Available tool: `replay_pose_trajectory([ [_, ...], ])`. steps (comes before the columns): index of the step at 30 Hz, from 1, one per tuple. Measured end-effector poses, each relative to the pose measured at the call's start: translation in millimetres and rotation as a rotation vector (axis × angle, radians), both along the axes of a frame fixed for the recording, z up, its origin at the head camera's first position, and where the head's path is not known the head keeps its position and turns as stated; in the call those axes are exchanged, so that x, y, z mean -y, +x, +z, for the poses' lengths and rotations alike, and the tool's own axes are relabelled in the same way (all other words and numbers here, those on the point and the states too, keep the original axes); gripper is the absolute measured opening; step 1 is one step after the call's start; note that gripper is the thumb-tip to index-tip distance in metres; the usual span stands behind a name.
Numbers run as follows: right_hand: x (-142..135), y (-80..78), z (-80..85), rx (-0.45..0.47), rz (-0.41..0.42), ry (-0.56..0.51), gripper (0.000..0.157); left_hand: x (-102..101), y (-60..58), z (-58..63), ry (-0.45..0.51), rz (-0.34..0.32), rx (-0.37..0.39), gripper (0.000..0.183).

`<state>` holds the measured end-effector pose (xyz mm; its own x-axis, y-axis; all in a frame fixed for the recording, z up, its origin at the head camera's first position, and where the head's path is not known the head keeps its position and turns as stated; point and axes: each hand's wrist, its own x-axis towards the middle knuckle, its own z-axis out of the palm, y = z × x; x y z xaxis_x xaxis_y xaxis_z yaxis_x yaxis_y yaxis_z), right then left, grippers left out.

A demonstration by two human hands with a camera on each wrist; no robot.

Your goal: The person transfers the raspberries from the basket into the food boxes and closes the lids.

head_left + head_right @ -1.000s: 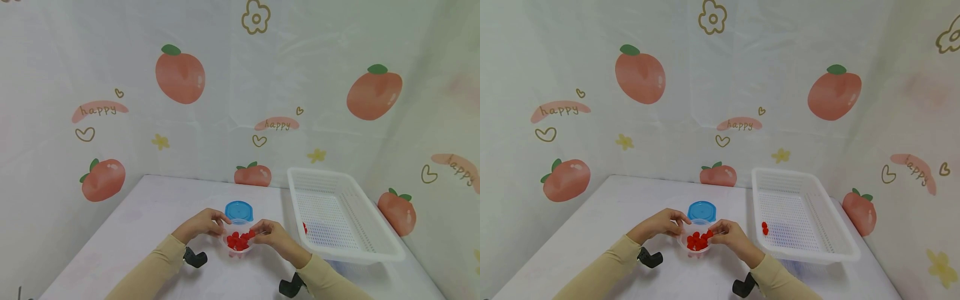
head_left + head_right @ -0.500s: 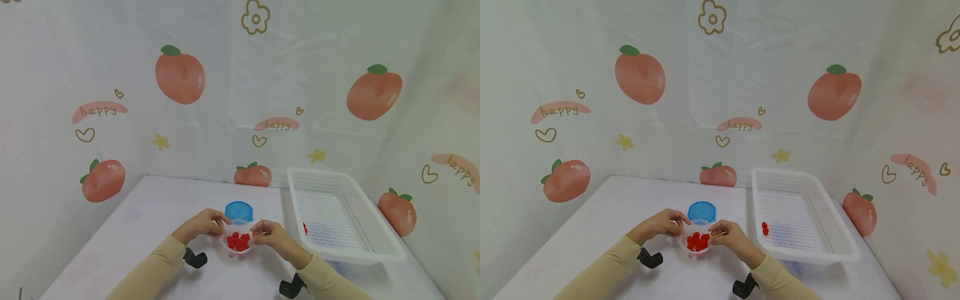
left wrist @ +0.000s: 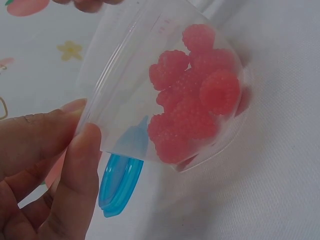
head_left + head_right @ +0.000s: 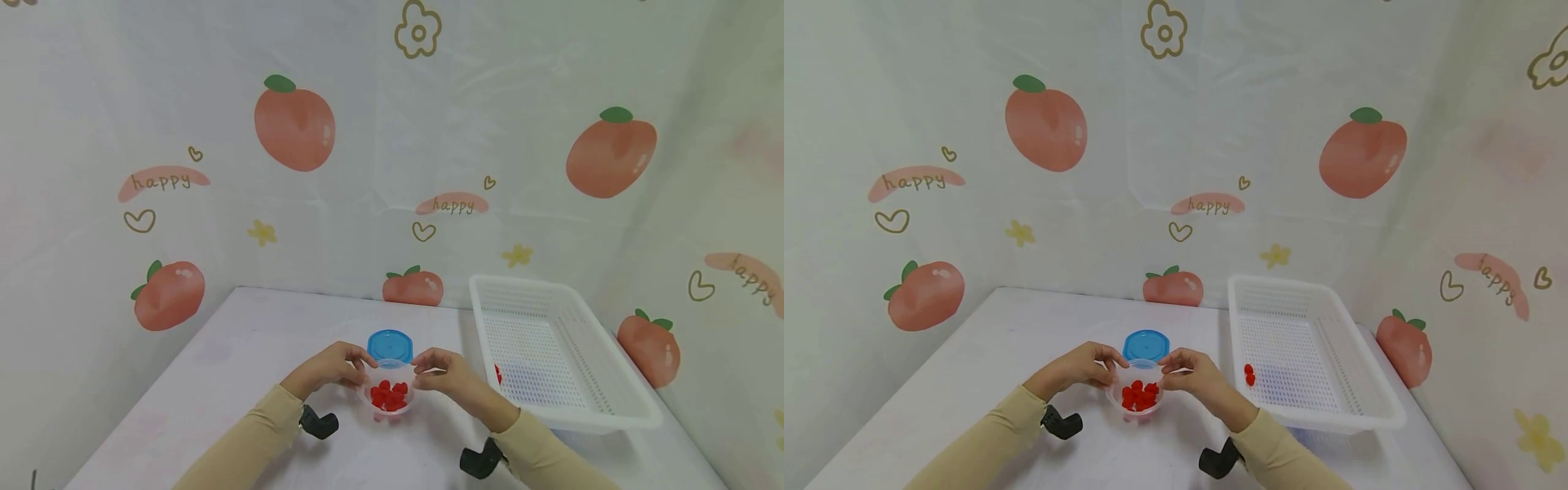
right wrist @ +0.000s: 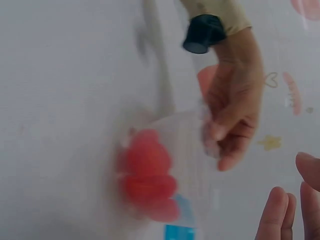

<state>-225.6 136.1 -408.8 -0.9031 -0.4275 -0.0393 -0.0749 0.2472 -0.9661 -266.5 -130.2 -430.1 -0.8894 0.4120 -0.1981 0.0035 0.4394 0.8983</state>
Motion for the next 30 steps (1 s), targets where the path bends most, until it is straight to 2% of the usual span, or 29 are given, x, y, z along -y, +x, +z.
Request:
replay_pose_trajectory([
  [4,-10,-0.9,23.8,-0.022,-0.035,0.004,0.037,0,-0.3,-1.3,-0.006,-0.008,0.002,0.028],
  [8,-28,-9.0,49.0,-0.061,-0.112,-0.036,0.032,-1,-0.9,-1.9,-0.011,-0.007,0.001,0.028],
  [12,-54,-25.9,67.4,-0.073,-0.143,-0.228,0.022,-1,-1.6,-2.7,-0.014,-0.010,-0.004,0.029],
  [14,-66,-35.4,73.2,-0.066,-0.155,-0.345,0.022,0,-1.8,-2.8,-0.008,-0.016,-0.011,0.028],
  [17,-84,-49.0,76.2,-0.069,-0.194,-0.476,0.021,0,-1.8,-2.9,-0.005,-0.020,-0.016,0.028],
  [20,-102,-62.0,71.0,-0.082,-0.235,-0.525,0.019,0,-1.7,-2.8,-0.014,-0.016,-0.016,0.029],
  [22,-113,-70.6,62.9,-0.083,-0.262,-0.501,0.018,0,-1.5,-2.4,-0.024,-0.013,-0.018,0.029],
  [24,-123,-78.8,52.5,-0.071,-0.283,-0.422,0.018,0,-1.5,-2.1,-0.027,-0.012,-0.020,0.029],
  [27,-135,-88.2,35.9,-0.022,-0.287,-0.226,0.024,0,-1.2,-1.4,-0.027,-0.009,-0.018,0.029],
  [30,-144,-93.3,21.4,0.058,-0.233,-0.032,0.036,-1,-1.0,-1.7,-0.024,-0.006,-0.013,0.028],
])
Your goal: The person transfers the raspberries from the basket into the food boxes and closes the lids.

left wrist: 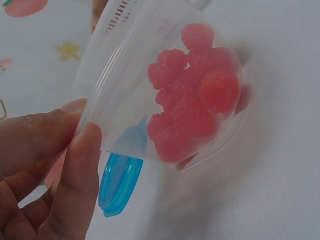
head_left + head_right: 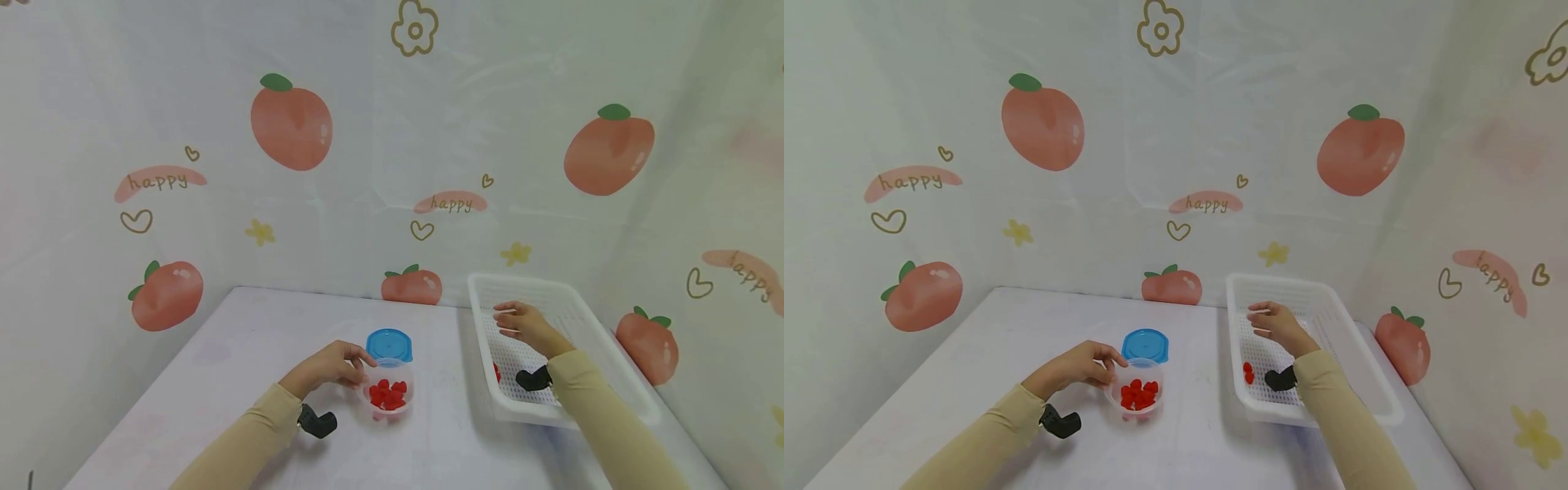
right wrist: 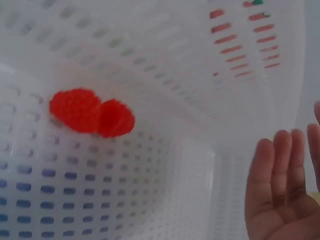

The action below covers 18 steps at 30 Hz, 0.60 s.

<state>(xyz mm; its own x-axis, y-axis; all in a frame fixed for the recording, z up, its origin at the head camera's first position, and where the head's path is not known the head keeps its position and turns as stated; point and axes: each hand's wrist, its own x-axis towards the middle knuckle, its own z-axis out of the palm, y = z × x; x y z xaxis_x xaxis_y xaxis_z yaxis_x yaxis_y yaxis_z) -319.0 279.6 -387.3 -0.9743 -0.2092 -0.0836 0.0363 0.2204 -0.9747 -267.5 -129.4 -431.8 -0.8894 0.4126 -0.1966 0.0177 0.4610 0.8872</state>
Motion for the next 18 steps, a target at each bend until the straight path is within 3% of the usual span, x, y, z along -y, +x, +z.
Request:
replay_pose_trajectory([
  [5,-4,-1.8,-15.6,0.173,0.148,0.207,0.032,0,-0.5,-1.6,-0.004,0.000,-0.004,0.029],
  [9,-1,0.1,-21.1,0.303,0.193,0.300,0.021,0,-1.0,-2.2,-0.007,0.006,-0.003,0.029],
  [18,4,1.9,-28.0,0.372,0.196,0.423,0.017,0,-0.3,-1.0,-0.004,0.011,0.003,0.028],
])
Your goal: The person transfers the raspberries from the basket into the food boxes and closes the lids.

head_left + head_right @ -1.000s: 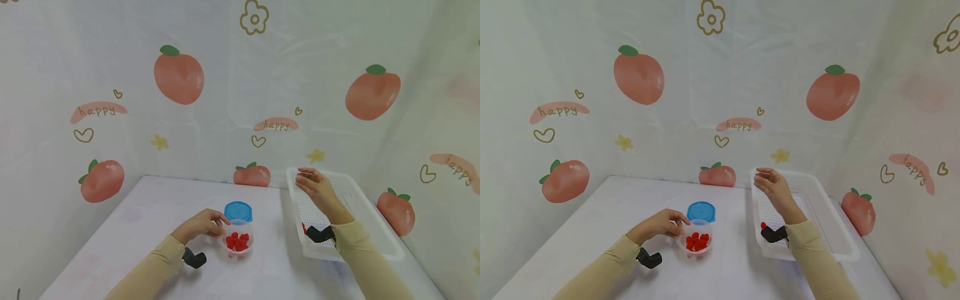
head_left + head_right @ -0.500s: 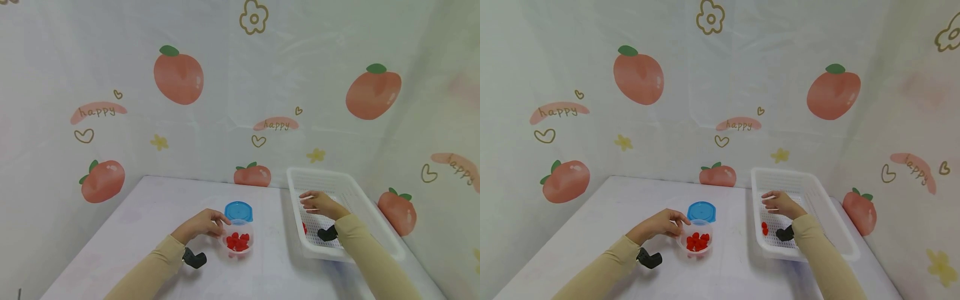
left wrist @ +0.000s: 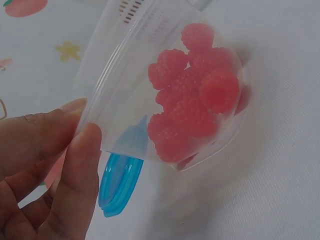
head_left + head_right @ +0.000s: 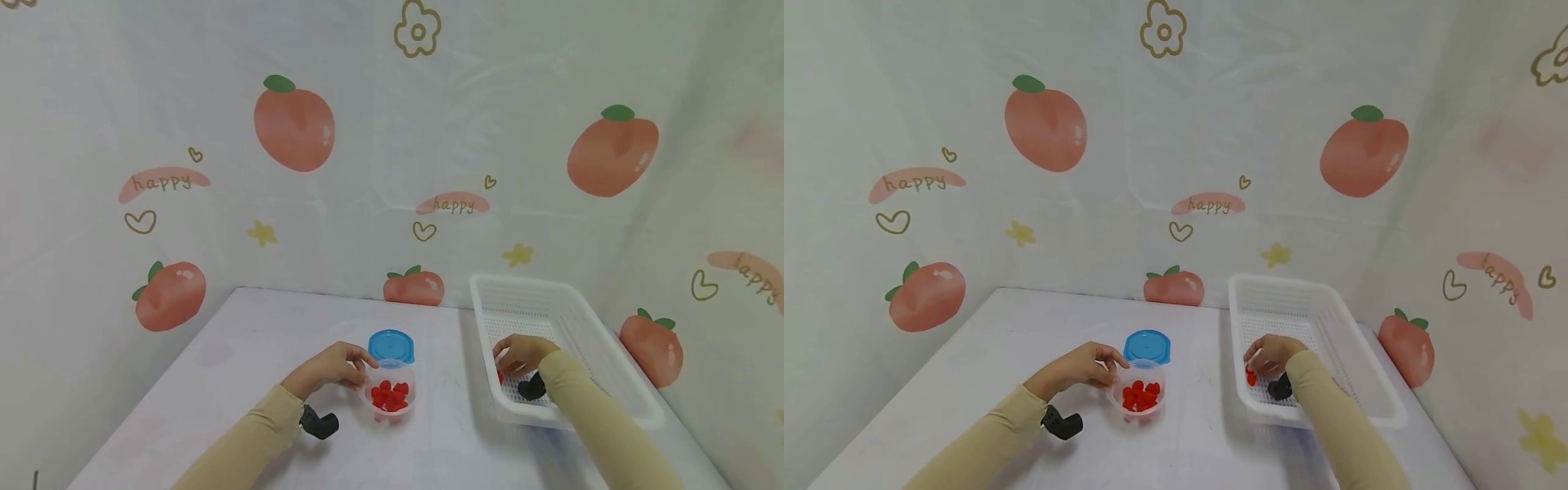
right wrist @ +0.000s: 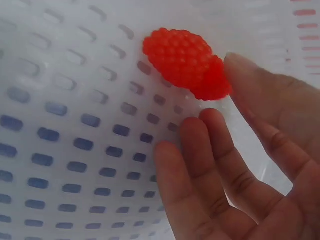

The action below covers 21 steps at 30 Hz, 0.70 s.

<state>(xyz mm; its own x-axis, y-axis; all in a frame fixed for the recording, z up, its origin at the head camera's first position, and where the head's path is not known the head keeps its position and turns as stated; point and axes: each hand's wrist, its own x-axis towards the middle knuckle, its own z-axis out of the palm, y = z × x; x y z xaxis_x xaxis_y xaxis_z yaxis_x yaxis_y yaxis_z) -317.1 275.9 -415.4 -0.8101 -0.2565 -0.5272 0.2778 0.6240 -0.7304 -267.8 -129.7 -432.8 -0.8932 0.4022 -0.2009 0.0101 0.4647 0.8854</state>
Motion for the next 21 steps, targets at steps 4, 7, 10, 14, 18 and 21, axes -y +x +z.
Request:
replay_pose_trajectory([
  [4,-0.5,-0.9,-3.2,-0.002,0.004,0.011,0.018,-0.5,1.0,1.1,0.000,0.004,0.001,0.028],
  [7,-0.5,-1.3,-4.9,-0.001,0.013,0.015,0.017,-0.7,1.4,1.5,0.001,0.005,0.002,0.027],
  [10,0.1,-0.9,-5.7,-0.007,0.014,0.027,0.017,-0.8,1.5,1.6,0.006,0.004,0.002,0.027],
  [14,0.9,0.2,-5.7,-0.019,0.013,0.043,0.018,-0.7,1.9,1.8,0.010,0.002,0.007,0.028],
  [18,0.4,0.3,-3.8,-0.031,-0.002,0.060,0.019,-0.5,2.3,2.0,0.014,0.002,0.010,0.029],
  [21,-1.7,-1.6,-1.6,-0.047,-0.031,0.057,0.021,-0.3,2.3,2.2,0.016,0.002,0.009,0.029],
])
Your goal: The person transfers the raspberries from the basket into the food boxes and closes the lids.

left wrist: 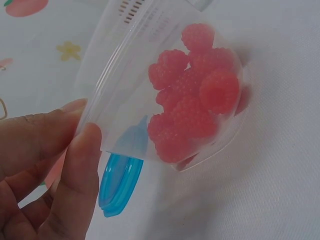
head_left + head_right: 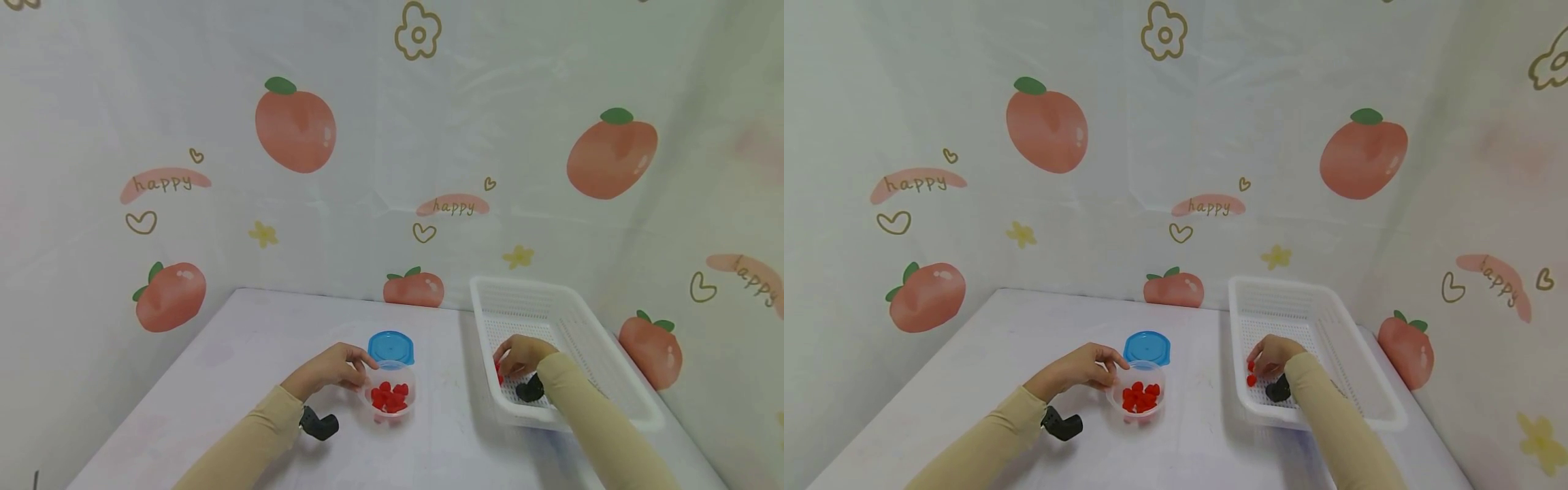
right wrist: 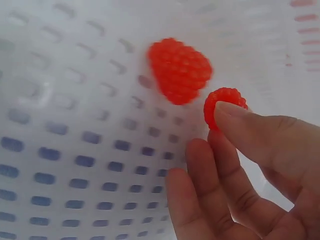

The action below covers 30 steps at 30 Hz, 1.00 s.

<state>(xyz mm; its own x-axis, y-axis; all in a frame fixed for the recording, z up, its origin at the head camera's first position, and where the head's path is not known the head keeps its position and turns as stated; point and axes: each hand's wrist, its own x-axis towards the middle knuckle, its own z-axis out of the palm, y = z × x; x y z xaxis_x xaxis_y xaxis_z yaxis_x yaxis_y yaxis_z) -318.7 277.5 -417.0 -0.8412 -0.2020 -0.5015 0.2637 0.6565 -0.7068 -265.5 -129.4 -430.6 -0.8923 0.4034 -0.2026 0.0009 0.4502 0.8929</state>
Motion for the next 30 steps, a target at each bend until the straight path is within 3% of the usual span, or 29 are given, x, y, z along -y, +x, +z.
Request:
replay_pose_trajectory([
  [4,-6,-3.6,3.8,-0.064,-0.037,-0.092,0.025,1,0.3,0.1,0.003,-0.003,-0.002,0.029],
  [11,-17,-6.9,20.4,-0.221,-0.039,-0.433,0.037,0,-0.7,-1.2,0.012,-0.008,-0.005,0.029],
  [18,-5,1.1,52.5,-0.386,-0.107,-0.729,0.023,0,-1.1,-1.1,0.006,-0.005,-0.009,0.029],
  [24,21,16.5,78.0,-0.473,-0.121,-0.815,0.021,0,-0.3,-0.6,0.002,-0.001,-0.009,0.030],
  [30,51,33.8,87.5,-0.507,-0.110,-0.855,0.024,0,-0.3,-0.9,-0.004,0.005,-0.004,0.030],
])
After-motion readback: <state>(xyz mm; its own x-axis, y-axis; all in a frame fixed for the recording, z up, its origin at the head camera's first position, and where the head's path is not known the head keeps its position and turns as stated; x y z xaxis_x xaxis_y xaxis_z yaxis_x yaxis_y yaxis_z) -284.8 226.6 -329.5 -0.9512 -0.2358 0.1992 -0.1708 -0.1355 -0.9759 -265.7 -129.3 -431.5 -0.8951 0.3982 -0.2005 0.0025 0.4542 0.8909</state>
